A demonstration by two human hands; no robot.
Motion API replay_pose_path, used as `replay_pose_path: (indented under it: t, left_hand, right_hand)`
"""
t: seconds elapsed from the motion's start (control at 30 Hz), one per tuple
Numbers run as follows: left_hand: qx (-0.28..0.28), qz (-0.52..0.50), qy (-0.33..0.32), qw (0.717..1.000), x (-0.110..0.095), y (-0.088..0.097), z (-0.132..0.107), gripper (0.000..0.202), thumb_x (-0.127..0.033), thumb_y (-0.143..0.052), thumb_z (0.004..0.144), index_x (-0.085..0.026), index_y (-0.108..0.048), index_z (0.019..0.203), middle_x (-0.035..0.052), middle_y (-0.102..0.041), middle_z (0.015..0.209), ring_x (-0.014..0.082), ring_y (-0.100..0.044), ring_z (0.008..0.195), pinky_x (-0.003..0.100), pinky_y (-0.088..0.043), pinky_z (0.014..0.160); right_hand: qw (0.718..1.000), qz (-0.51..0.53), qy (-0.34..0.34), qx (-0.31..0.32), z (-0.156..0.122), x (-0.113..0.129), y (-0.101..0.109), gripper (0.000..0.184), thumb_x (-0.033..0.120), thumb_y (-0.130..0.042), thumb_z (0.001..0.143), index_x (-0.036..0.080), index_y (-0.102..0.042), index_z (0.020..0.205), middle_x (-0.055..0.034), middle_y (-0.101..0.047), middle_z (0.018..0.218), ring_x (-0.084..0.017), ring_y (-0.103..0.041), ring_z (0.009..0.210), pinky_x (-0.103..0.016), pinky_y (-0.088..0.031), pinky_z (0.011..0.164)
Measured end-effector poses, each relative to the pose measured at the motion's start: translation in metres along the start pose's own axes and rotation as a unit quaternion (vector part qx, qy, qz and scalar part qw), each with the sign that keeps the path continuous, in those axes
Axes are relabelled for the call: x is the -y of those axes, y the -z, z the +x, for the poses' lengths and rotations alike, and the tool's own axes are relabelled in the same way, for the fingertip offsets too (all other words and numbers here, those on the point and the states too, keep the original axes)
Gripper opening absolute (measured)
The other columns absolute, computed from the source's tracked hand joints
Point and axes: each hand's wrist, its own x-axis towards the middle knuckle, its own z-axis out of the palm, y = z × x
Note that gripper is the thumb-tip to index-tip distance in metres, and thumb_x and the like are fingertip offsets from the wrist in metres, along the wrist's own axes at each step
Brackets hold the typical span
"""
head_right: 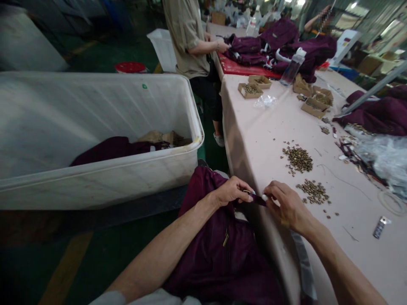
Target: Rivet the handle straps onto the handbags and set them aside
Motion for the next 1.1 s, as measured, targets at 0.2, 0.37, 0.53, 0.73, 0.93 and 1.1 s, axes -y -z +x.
replay_pose_path:
  t: [0.2, 0.37, 0.53, 0.73, 0.93, 1.1]
  left_hand:
    - [-0.005, 0.002, -0.003, 1.000, 0.004, -0.004, 0.003, 0.042, -0.028, -0.093, 0.055, -0.008, -0.082, 0.090, 0.0037, -0.067, 0.061, 0.0091, -0.051, 0.049, 0.023, -0.040, 0.049]
    - [-0.009, -0.003, -0.007, 1.000, 0.005, -0.006, 0.002, 0.041, -0.027, -0.092, 0.055, -0.007, -0.082, 0.089, 0.0036, -0.067, 0.060, 0.0085, -0.051, 0.047, 0.023, -0.041, 0.047]
    - [0.001, -0.001, -0.020, 1.000, 0.009, -0.005, 0.002, 0.043, -0.028, -0.092, 0.058, -0.006, -0.082, 0.094, 0.0060, -0.069, 0.063, 0.0088, -0.053, 0.046, 0.021, -0.042, 0.045]
    - [0.017, 0.033, -0.047, 0.998, 0.011, -0.002, -0.001, 0.046, -0.031, -0.090, 0.064, -0.006, -0.081, 0.101, 0.0079, -0.071, 0.067, 0.0091, -0.056, 0.046, 0.019, -0.041, 0.045]
    - [0.023, 0.040, -0.076, 0.996, 0.014, 0.001, -0.002, 0.044, -0.032, -0.089, 0.067, -0.006, -0.081, 0.102, 0.0078, -0.072, 0.068, 0.0091, -0.058, 0.046, 0.019, -0.043, 0.046]
    - [0.045, 0.020, -0.087, 0.995, 0.016, 0.003, 0.001, 0.043, -0.033, -0.090, 0.066, -0.006, -0.081, 0.098, 0.0073, -0.072, 0.069, 0.0091, -0.058, 0.045, 0.019, -0.044, 0.045]
  right_hand:
    - [0.996, -0.087, 0.013, -0.024, -0.012, 0.015, -0.035, 0.022, 0.015, -0.056, 0.094, 0.021, -0.058, 0.114, -0.0097, -0.063, 0.097, -0.024, -0.057, 0.086, -0.038, -0.045, 0.075]
    - [0.994, -0.102, 0.025, -0.022, -0.015, 0.010, -0.038, 0.022, 0.016, -0.056, 0.094, 0.020, -0.059, 0.115, -0.0099, -0.063, 0.094, -0.024, -0.056, 0.085, -0.038, -0.044, 0.075]
    - [0.996, -0.084, 0.001, -0.037, -0.015, 0.013, -0.039, 0.019, 0.016, -0.057, 0.093, 0.020, -0.062, 0.111, -0.0093, -0.063, 0.092, -0.023, -0.057, 0.082, -0.038, -0.043, 0.074]
    - [0.994, 0.056, -0.066, -0.060, -0.011, 0.015, -0.039, 0.018, 0.013, -0.055, 0.090, 0.021, -0.066, 0.103, -0.0053, -0.059, 0.085, -0.018, -0.055, 0.071, -0.031, -0.042, 0.062]
    - [0.984, 0.112, -0.106, -0.086, -0.009, 0.016, -0.039, 0.012, 0.012, -0.060, 0.087, 0.021, -0.067, 0.091, -0.0006, -0.056, 0.076, -0.015, -0.052, 0.064, -0.030, -0.039, 0.060]
    - [0.976, 0.131, -0.136, -0.111, -0.005, 0.024, -0.039, 0.007, 0.015, -0.065, 0.085, 0.021, -0.067, 0.084, 0.0010, -0.055, 0.072, -0.014, -0.049, 0.061, -0.029, -0.037, 0.058]
